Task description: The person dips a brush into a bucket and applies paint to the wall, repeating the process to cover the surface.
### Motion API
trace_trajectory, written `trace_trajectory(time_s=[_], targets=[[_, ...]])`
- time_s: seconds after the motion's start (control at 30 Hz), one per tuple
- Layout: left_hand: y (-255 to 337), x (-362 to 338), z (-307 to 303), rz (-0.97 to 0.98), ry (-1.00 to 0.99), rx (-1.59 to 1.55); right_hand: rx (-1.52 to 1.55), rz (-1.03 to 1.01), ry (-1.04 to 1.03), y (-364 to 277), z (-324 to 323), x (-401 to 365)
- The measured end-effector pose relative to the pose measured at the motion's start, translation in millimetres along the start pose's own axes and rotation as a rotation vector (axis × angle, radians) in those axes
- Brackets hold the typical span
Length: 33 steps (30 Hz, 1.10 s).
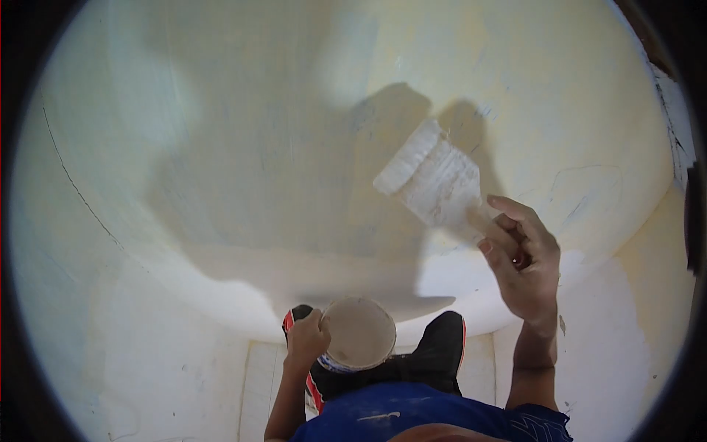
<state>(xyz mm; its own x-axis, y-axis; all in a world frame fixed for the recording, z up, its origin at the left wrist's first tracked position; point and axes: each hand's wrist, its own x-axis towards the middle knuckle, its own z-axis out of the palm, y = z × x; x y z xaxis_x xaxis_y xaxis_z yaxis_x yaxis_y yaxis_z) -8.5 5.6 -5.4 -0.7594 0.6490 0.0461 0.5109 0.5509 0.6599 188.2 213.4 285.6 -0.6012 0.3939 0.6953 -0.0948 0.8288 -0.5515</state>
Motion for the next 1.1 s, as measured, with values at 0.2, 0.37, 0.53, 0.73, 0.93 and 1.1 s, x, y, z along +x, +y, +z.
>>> trace_trajectory(time_s=[0.2, 0.37, 0.53, 0.73, 0.93, 1.1], targets=[[-1, -1, -2, -0.028, 0.024, -0.029, 0.303, 0.366, -0.314, -36, -36, 60], [-1, -2, -8, -0.047, 0.034, -0.063, 0.269, 0.341, -0.38, -53, -43, 81], [-8, -1, -1, -0.049, -0.034, -0.039, 0.299, 0.342, -0.505, -42, -35, 74], [-12, -1, 1, -0.027, 0.036, -0.027, 0.143, 0.175, -0.319, -77, -40, 91], [-10, -3, 0, -0.045, -0.003, -0.033, -0.814, -0.587, 0.172, -155, -46, 172], [-9, -2, -2, -0.074, -0.007, -0.026, -1.092, -0.504, 0.268, -240, -13, 206]])
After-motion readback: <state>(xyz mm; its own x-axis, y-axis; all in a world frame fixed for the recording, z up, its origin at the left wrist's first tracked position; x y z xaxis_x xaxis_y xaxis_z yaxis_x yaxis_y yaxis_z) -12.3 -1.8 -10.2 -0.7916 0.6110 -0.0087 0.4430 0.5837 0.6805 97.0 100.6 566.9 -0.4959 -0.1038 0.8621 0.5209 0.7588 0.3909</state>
